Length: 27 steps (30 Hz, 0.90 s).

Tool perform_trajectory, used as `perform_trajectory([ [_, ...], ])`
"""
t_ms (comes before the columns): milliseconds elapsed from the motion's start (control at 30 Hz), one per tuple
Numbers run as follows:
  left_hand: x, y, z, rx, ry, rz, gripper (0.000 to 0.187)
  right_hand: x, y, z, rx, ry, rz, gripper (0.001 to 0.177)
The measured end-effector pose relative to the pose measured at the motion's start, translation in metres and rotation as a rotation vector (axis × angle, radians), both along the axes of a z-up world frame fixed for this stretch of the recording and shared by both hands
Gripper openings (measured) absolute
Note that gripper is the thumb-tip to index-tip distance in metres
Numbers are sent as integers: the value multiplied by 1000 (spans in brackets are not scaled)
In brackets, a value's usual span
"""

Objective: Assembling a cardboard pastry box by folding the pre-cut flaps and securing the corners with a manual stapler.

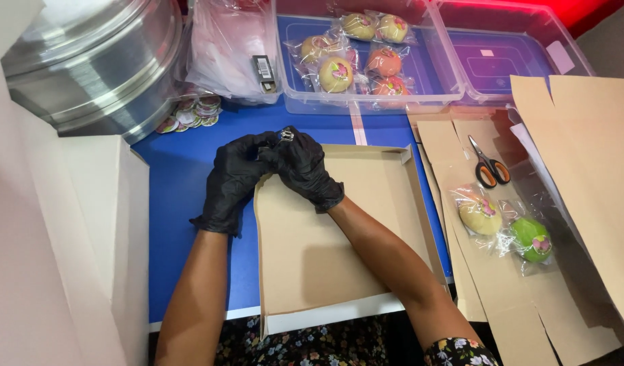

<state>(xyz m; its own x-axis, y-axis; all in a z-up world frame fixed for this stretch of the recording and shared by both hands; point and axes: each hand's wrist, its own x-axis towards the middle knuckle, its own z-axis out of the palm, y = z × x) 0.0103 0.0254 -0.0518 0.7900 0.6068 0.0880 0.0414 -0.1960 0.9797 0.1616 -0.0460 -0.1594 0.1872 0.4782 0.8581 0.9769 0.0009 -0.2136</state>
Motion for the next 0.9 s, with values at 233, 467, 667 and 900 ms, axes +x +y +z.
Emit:
perform_trajectory([
  [233,1,3,-6,25,-42,-7,31,2,3,-16,20,-46,-55,44],
  [467,4,8,-14,-11,-69,-9,28,8,7,-32,38,-90,-112,52],
  [667,13,17,-20,6,-68,-41,27,22,3,-28,-44,2,-18,61],
  [900,8,14,-4,49,-17,-39,30,24,0,-19,-74,72,66,48],
])
